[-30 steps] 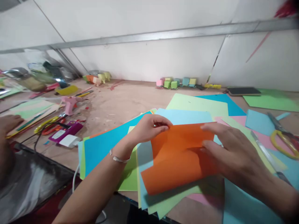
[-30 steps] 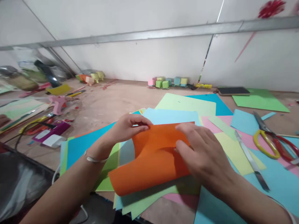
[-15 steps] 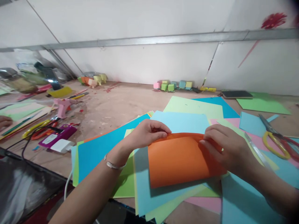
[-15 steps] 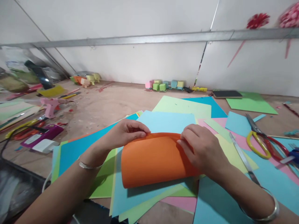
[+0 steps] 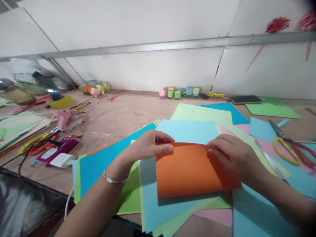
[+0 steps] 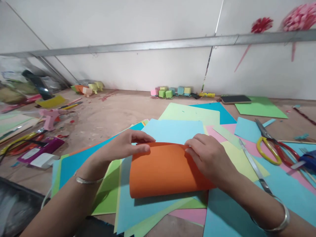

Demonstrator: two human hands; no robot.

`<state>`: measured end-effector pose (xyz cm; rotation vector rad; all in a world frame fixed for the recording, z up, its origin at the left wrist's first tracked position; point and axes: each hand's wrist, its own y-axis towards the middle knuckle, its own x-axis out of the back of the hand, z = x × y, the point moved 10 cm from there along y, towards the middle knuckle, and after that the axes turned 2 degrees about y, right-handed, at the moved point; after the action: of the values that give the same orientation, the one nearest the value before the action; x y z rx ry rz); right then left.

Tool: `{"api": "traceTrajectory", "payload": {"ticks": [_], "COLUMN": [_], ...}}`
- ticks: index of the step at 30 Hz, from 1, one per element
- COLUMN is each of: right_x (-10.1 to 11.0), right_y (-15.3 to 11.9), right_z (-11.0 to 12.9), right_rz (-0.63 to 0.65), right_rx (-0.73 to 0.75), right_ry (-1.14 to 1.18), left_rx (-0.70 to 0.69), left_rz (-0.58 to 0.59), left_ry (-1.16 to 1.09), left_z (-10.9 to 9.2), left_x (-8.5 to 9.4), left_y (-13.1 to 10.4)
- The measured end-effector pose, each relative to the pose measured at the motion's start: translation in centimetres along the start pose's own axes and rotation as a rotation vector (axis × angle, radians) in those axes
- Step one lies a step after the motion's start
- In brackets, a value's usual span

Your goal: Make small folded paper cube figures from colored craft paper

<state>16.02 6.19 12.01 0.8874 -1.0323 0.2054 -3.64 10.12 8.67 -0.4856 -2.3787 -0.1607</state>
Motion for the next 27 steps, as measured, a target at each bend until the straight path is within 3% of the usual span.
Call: {"api": "traceTrajectory", "payload": {"ticks": [9,18,27], "right_x": [-1.0,-1.2,-3.2], "right_y": [-0.1,0.2,-0.1], "right_z": [-1.7,-2.5,-6.4], "right_rz": [0.054,0.113,0.304], "right_rx": [-0.110,-0.177,-0.405], "right_ry": [0.084,0.186,0.284], "left_rx": [0.081,0.124,0.164], "left_rz": [0.130,0.056,0.064], "left_ry": [-0.120,-0.110,-0.097], "left_z": [1.0,2.1,3.4], "left_x": [-1.6,-1.4,-1.4], "left_y": [0.2,0.5,0.7]}}
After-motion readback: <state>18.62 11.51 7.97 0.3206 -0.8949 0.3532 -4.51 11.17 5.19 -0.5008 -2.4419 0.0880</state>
